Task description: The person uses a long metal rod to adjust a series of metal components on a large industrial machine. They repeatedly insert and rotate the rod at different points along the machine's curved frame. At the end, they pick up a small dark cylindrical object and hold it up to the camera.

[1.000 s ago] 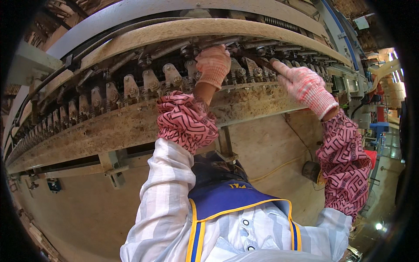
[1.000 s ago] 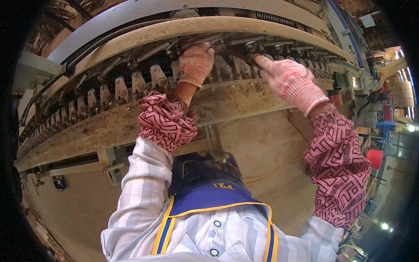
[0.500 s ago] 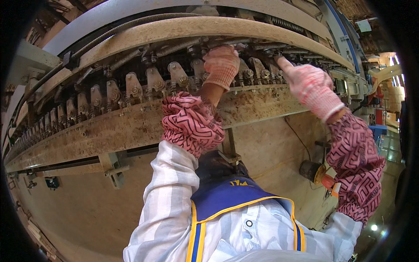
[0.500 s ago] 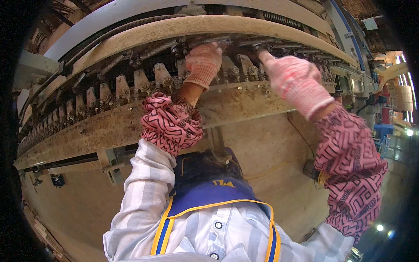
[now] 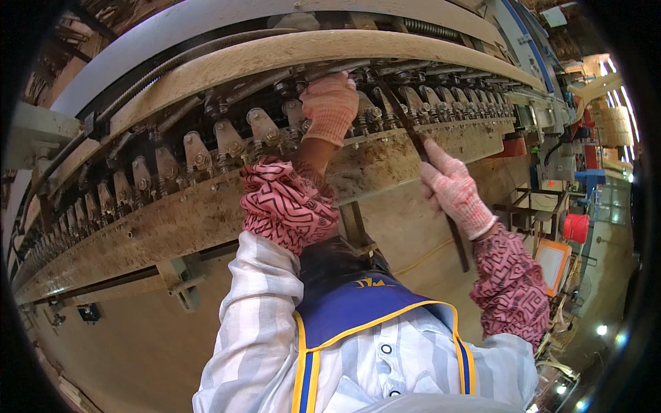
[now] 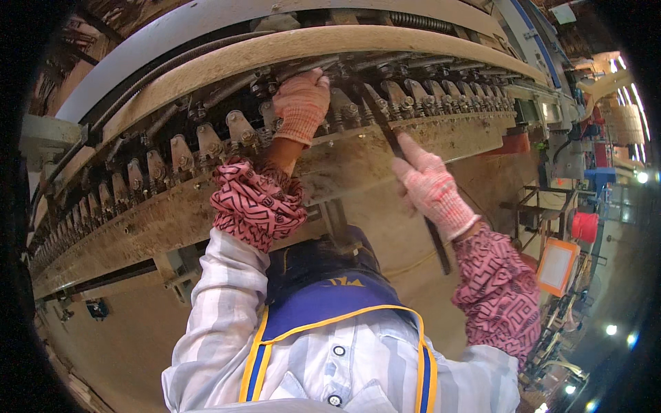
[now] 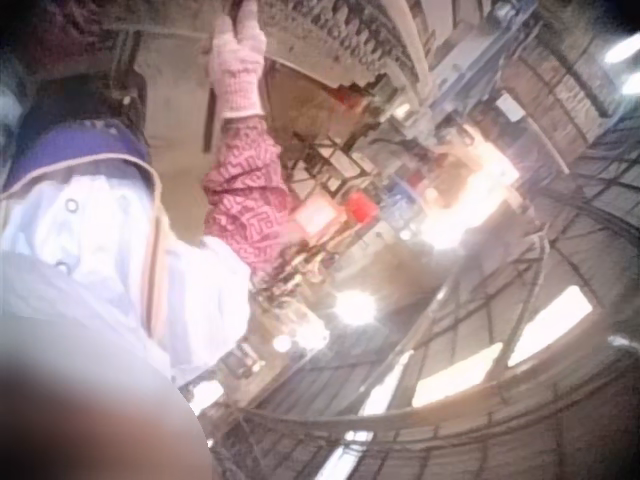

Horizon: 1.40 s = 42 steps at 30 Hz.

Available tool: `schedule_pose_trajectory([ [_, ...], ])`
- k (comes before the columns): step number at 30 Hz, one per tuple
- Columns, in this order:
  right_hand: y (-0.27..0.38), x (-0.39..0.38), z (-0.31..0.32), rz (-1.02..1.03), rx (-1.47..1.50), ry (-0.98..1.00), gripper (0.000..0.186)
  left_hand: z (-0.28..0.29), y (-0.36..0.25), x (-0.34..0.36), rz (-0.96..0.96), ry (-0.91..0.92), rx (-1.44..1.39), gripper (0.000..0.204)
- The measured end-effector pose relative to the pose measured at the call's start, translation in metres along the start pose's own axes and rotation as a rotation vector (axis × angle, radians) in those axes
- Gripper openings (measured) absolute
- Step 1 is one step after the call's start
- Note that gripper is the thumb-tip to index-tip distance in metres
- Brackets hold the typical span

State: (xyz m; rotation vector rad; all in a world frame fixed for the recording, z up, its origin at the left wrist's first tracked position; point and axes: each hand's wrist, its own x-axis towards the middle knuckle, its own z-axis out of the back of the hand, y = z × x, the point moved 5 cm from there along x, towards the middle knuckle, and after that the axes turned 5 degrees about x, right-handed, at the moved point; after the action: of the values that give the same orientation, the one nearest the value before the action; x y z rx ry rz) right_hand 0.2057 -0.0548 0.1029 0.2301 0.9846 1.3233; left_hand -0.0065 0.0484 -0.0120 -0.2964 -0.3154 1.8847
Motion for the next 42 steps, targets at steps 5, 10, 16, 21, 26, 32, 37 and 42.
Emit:
schedule_pose_trajectory([
  [5, -0.016, -0.011, -0.039, -0.171, 0.375, 0.145, 0.024, 0.018, 0.003, -0.005, 0.046, 0.028, -0.204, 0.037],
  [10, -0.029, 0.006, -0.066, -0.192, 0.51, 0.053, 0.025, 0.018, 0.002, -0.004, 0.119, 0.09, -0.066, 0.043],
  [16, -0.017, 0.005, -0.08, -0.184, 0.687, 0.041, 0.033, 0.016, 0.006, -0.005, 0.162, 0.093, -0.08, 0.045],
  [21, -0.016, 0.009, -0.077, -0.133, 0.666, 0.076, 0.042, 0.022, 0.003, -0.007, 0.129, 0.117, -0.127, 0.044],
  [26, -0.013, 0.015, -0.053, -0.102, 0.537, 0.134, 0.042, 0.019, 0.005, -0.006, 0.117, 0.083, -0.115, 0.044],
  [32, -0.004, 0.024, -0.025, -0.057, 0.364, 0.139, 0.027, 0.012, 0.005, -0.001, 0.081, 0.075, -0.069, 0.043],
  [37, 0.012, 0.024, -0.005, -0.113, 0.197, 0.216, 0.029, 0.007, 0.006, -0.002, 0.062, 0.097, -0.156, 0.046],
  [42, 0.016, 0.035, -0.003, -0.128, 0.107, 0.206, 0.035, 0.002, 0.007, -0.007, 0.135, -0.024, 0.043, 0.045],
])
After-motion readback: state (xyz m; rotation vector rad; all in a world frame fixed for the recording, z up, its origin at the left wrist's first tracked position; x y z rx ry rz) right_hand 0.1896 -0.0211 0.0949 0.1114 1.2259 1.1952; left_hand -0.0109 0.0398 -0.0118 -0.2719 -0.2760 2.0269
